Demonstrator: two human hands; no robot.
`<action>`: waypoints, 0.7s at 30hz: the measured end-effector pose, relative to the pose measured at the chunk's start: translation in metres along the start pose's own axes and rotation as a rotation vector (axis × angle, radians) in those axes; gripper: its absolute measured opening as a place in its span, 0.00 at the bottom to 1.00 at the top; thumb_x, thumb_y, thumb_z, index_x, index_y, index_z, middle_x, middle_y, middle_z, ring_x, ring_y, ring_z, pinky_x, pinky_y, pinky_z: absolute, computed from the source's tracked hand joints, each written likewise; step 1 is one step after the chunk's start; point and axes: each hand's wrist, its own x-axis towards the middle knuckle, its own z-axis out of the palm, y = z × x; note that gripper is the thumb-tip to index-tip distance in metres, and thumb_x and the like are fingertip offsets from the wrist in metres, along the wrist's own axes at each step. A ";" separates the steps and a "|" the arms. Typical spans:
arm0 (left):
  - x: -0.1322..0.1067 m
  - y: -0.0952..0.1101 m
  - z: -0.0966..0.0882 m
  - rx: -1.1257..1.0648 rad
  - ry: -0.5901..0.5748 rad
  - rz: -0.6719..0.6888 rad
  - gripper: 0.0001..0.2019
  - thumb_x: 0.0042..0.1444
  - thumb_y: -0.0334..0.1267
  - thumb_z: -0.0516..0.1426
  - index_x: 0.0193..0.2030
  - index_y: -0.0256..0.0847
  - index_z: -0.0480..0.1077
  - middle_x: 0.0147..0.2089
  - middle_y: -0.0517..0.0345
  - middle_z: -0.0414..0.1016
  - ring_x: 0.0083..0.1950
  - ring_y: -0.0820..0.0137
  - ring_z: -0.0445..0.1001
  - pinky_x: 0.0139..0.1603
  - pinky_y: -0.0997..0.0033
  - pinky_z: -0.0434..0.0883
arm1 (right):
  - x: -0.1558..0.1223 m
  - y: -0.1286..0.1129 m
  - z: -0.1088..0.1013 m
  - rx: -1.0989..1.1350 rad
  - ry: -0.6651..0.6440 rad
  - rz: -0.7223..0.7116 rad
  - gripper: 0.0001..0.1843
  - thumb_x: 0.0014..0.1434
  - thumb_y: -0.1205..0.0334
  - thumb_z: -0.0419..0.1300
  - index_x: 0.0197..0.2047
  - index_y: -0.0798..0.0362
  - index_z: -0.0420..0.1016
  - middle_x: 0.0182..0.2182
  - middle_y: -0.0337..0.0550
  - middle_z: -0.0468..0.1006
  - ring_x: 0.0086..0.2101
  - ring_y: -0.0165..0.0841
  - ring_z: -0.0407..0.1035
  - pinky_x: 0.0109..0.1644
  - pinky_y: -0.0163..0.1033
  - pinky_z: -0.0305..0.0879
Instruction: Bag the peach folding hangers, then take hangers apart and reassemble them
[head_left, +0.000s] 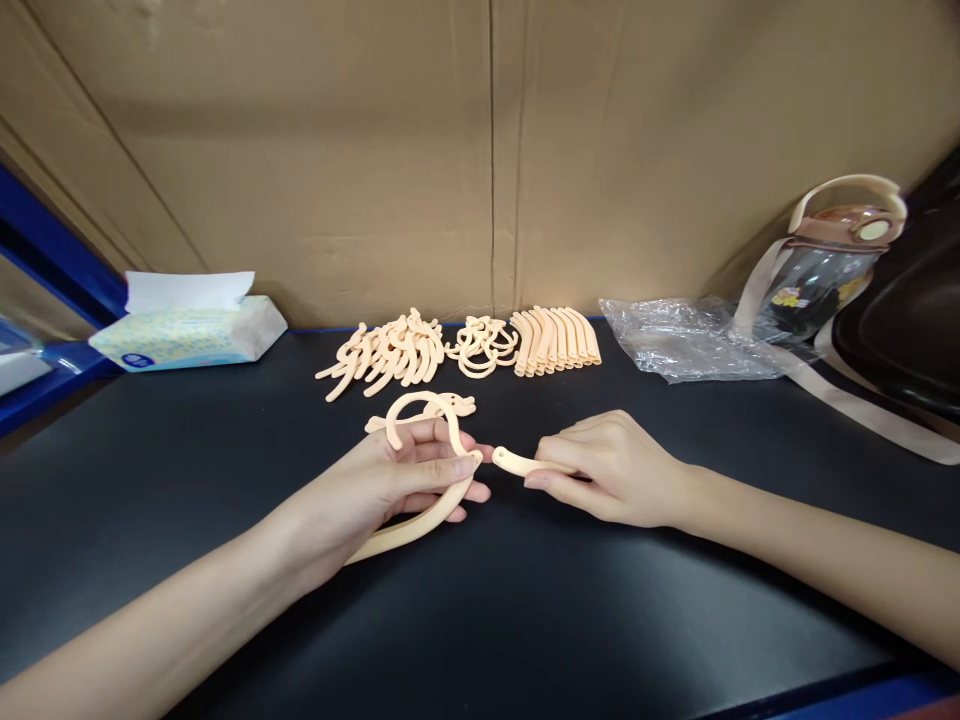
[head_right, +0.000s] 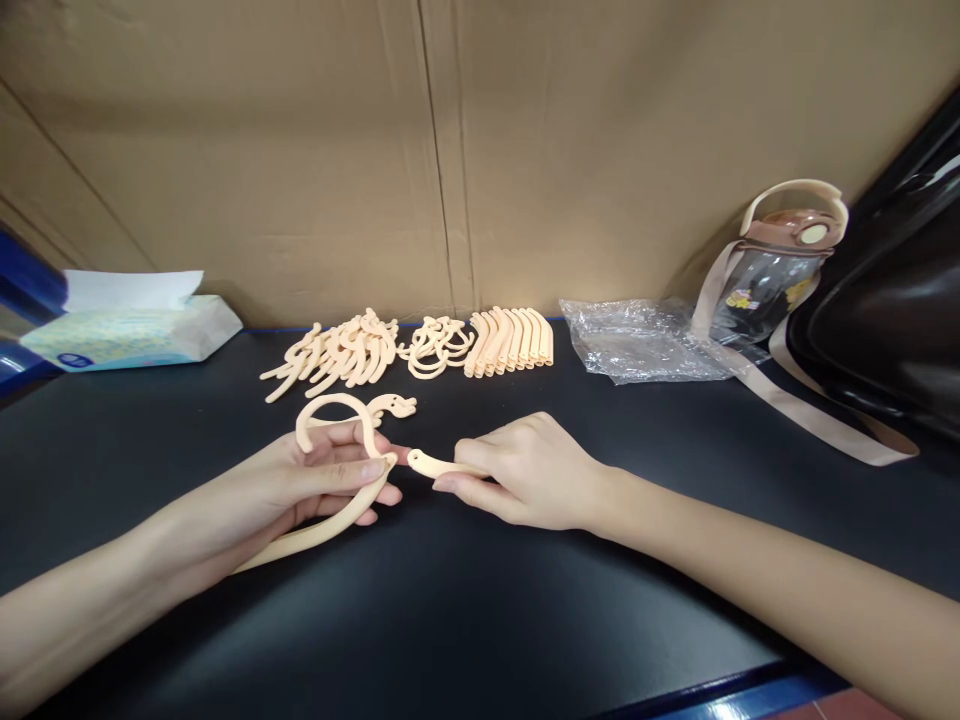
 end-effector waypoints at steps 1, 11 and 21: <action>0.000 0.000 0.000 -0.002 0.010 0.000 0.08 0.52 0.37 0.69 0.36 0.39 0.75 0.44 0.60 0.79 0.39 0.72 0.81 0.39 0.78 0.78 | 0.000 0.000 0.000 0.003 -0.002 -0.001 0.22 0.71 0.55 0.47 0.26 0.52 0.63 0.18 0.33 0.63 0.19 0.25 0.54 0.24 0.35 0.45; 0.002 -0.001 -0.001 -0.053 0.054 0.010 0.16 0.59 0.50 0.61 0.37 0.36 0.76 0.44 0.51 0.80 0.34 0.70 0.80 0.33 0.75 0.79 | -0.001 0.000 0.001 -0.009 -0.002 -0.015 0.22 0.71 0.55 0.47 0.26 0.53 0.66 0.18 0.33 0.64 0.19 0.25 0.55 0.24 0.35 0.44; 0.000 0.000 0.001 -0.084 0.149 -0.024 0.12 0.57 0.46 0.62 0.36 0.37 0.72 0.38 0.52 0.80 0.26 0.70 0.77 0.24 0.73 0.77 | 0.000 0.001 0.002 -0.001 0.014 -0.015 0.22 0.70 0.55 0.50 0.26 0.53 0.66 0.18 0.32 0.63 0.20 0.24 0.55 0.25 0.35 0.45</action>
